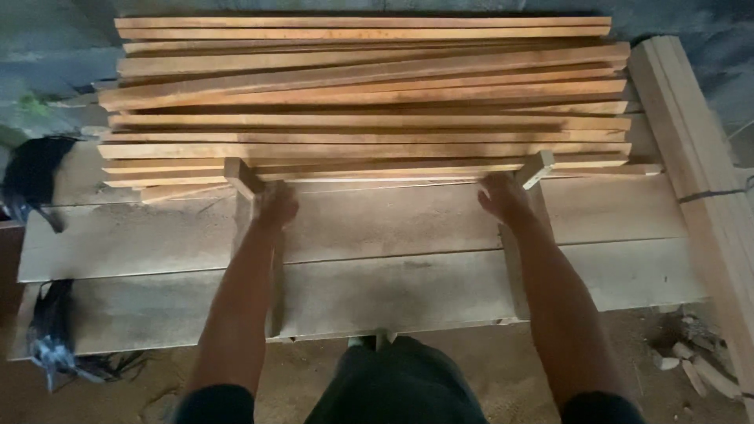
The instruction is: Sorting and placing wooden planks onto a wooden jig or holder on a workbench.
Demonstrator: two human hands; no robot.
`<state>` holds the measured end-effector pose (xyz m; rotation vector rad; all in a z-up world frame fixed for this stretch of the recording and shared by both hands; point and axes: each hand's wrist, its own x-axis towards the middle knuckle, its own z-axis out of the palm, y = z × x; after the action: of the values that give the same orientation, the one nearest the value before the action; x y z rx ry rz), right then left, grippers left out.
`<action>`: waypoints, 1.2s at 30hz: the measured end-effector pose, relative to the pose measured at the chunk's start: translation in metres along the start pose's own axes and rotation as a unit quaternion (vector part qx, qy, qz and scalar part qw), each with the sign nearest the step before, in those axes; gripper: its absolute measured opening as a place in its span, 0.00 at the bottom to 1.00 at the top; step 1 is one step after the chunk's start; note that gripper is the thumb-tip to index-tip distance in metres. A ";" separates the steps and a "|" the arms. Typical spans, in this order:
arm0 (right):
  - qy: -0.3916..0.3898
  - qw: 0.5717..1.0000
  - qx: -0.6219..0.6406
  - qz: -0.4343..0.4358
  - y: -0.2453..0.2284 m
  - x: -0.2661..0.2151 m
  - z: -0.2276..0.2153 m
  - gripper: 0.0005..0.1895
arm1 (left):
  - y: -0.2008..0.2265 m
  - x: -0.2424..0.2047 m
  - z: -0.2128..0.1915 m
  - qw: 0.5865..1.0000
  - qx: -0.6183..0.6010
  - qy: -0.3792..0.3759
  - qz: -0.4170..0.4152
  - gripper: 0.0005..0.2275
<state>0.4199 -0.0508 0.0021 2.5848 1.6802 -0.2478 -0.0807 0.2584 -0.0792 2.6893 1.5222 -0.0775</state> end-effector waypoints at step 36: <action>0.278 0.928 0.023 -0.248 -0.061 0.204 -0.152 0.26 | 0.062 0.203 -0.168 0.852 0.132 0.406 0.302 0.19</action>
<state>0.4619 0.1778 0.1223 2.3395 2.5262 0.4918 0.0799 0.4119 0.0761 3.5080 0.6358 1.0651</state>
